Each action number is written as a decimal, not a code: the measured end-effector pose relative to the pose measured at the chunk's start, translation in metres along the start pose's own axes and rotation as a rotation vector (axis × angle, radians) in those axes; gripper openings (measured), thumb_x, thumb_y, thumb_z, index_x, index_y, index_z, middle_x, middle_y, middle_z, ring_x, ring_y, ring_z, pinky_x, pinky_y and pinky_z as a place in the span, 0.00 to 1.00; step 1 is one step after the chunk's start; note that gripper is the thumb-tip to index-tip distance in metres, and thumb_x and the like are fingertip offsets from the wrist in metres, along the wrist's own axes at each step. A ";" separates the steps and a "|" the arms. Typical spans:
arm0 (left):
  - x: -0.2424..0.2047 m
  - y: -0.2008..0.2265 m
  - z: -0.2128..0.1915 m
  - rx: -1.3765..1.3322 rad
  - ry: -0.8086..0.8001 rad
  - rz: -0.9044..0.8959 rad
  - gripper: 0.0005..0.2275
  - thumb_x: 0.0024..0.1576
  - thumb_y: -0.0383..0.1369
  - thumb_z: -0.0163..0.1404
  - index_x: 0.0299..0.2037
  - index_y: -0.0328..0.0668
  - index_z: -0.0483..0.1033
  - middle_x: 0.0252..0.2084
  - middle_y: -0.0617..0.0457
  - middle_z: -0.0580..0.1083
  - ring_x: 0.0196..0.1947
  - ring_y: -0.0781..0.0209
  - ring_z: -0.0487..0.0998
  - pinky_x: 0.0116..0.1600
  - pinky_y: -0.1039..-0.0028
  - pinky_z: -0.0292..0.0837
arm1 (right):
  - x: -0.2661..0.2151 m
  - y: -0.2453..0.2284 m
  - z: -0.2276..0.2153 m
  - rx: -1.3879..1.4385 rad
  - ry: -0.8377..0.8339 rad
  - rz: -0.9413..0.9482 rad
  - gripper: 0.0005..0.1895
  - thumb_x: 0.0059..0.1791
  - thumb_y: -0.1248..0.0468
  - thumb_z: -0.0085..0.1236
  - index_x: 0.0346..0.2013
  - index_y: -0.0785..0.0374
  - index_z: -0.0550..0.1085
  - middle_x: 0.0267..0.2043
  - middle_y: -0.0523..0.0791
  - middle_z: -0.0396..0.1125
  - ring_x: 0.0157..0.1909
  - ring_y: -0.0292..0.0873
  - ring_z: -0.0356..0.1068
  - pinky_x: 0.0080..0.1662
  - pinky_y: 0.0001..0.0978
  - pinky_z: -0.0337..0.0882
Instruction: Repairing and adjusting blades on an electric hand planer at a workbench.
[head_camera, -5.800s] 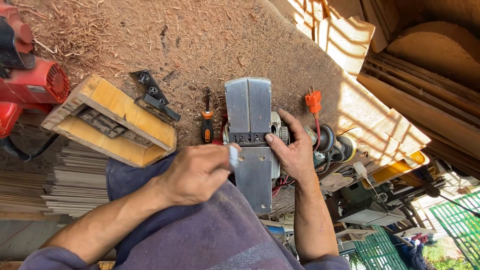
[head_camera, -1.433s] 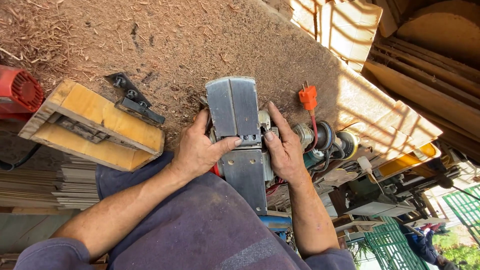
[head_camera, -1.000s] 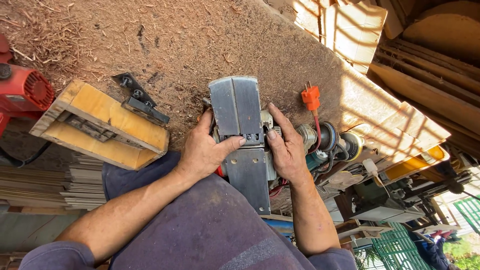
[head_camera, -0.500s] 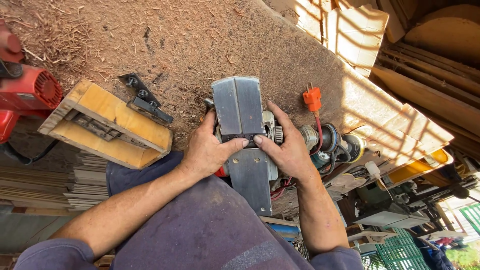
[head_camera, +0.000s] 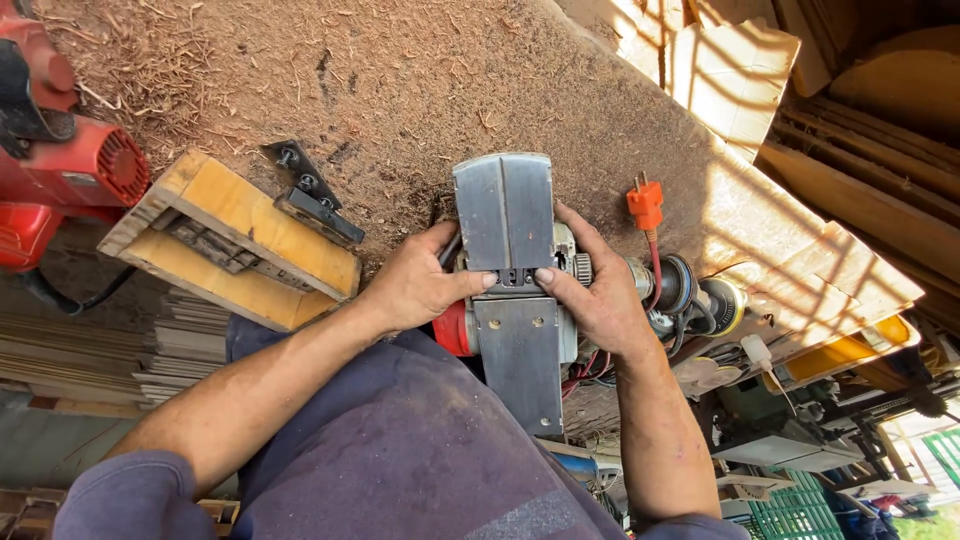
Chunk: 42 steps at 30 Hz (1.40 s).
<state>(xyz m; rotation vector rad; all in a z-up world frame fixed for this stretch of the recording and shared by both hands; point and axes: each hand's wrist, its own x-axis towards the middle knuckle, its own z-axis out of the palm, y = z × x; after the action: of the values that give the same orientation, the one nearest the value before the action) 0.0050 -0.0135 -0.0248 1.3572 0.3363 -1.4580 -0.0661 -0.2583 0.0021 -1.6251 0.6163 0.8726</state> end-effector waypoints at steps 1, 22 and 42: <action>0.001 0.000 0.000 0.001 -0.009 -0.007 0.26 0.54 0.39 0.64 0.56 0.29 0.70 0.49 0.29 0.77 0.56 0.32 0.77 0.60 0.44 0.71 | 0.001 -0.001 -0.001 0.024 -0.002 -0.007 0.40 0.48 0.54 0.61 0.70 0.68 0.61 0.66 0.65 0.60 0.70 0.70 0.56 0.68 0.65 0.54; 0.014 0.050 0.012 0.237 -0.106 -0.136 0.42 0.54 0.41 0.64 0.70 0.19 0.52 0.66 0.19 0.61 0.70 0.25 0.60 0.70 0.40 0.56 | -0.012 0.051 0.008 0.344 0.187 0.093 0.39 0.45 0.58 0.63 0.70 0.61 0.63 0.64 0.53 0.63 0.66 0.47 0.60 0.69 0.49 0.56; -0.018 0.027 -0.013 0.126 0.273 0.176 0.10 0.57 0.35 0.57 0.34 0.33 0.76 0.25 0.40 0.75 0.21 0.57 0.74 0.26 0.68 0.71 | -0.010 0.037 0.006 0.262 0.198 0.013 0.39 0.47 0.53 0.64 0.70 0.62 0.64 0.64 0.61 0.62 0.70 0.59 0.57 0.68 0.56 0.55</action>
<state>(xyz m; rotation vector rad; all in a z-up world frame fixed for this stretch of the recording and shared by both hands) 0.0303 -0.0054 -0.0021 1.6498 0.2941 -1.1665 -0.1027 -0.2615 -0.0119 -1.4788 0.8441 0.6148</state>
